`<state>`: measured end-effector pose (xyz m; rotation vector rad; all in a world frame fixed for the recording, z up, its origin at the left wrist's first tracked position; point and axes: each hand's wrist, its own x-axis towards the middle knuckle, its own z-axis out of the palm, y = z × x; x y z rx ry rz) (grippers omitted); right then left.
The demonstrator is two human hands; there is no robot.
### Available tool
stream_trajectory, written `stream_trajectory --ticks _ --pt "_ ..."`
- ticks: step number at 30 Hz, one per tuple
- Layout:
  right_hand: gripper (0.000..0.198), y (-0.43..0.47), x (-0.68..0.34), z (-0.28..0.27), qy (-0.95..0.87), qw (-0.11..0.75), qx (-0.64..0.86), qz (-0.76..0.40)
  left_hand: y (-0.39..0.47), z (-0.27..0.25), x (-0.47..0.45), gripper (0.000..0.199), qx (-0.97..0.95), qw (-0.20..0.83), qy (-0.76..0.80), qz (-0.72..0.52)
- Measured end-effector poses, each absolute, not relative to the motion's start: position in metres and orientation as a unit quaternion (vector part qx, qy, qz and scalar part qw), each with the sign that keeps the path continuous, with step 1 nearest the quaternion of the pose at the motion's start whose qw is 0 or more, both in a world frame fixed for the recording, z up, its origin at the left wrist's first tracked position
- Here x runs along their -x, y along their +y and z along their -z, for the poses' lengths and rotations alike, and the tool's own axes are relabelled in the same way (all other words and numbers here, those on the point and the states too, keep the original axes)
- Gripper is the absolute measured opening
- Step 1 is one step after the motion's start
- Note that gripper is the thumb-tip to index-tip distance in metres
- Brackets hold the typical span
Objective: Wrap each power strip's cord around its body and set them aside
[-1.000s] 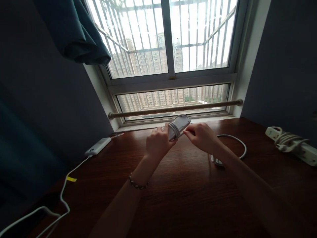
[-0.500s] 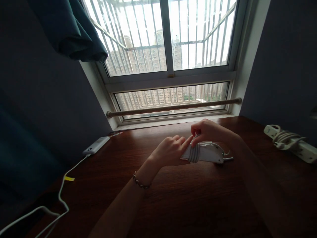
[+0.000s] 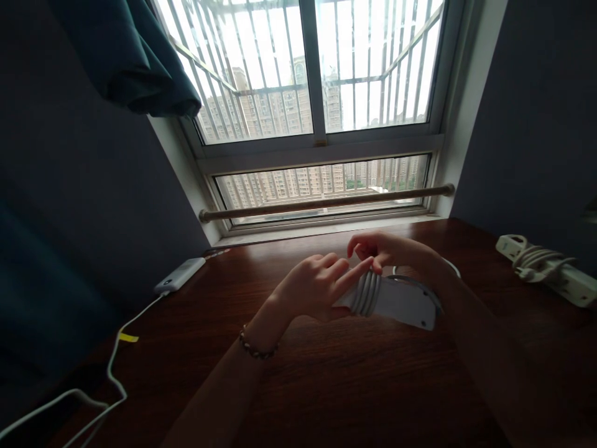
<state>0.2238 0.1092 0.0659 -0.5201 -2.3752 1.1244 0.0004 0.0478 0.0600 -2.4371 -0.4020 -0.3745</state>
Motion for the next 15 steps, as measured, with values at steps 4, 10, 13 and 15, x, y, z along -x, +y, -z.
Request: stream_trajectory --ticks 4,10,13,15 --pt "0.077 0.106 -0.225 -0.072 -0.864 0.221 0.173 -0.419 0.051 -0.059 0.002 0.077 0.942 0.252 -0.156 0.158" --pt "0.061 0.09 -0.223 -0.077 -0.868 0.299 0.22 -0.329 0.062 -0.05 0.002 0.084 0.942 0.056 -0.18 0.277" --pt "0.043 0.092 -0.219 -0.073 -0.85 0.367 0.297 -0.233 0.061 -0.049 -0.002 0.085 0.91 -0.075 -0.198 0.357" --pt "0.039 0.1 -0.216 -0.07 -0.833 0.393 0.342 -0.188 0.06 -0.049 -0.007 0.077 0.863 -0.198 -0.217 0.412"
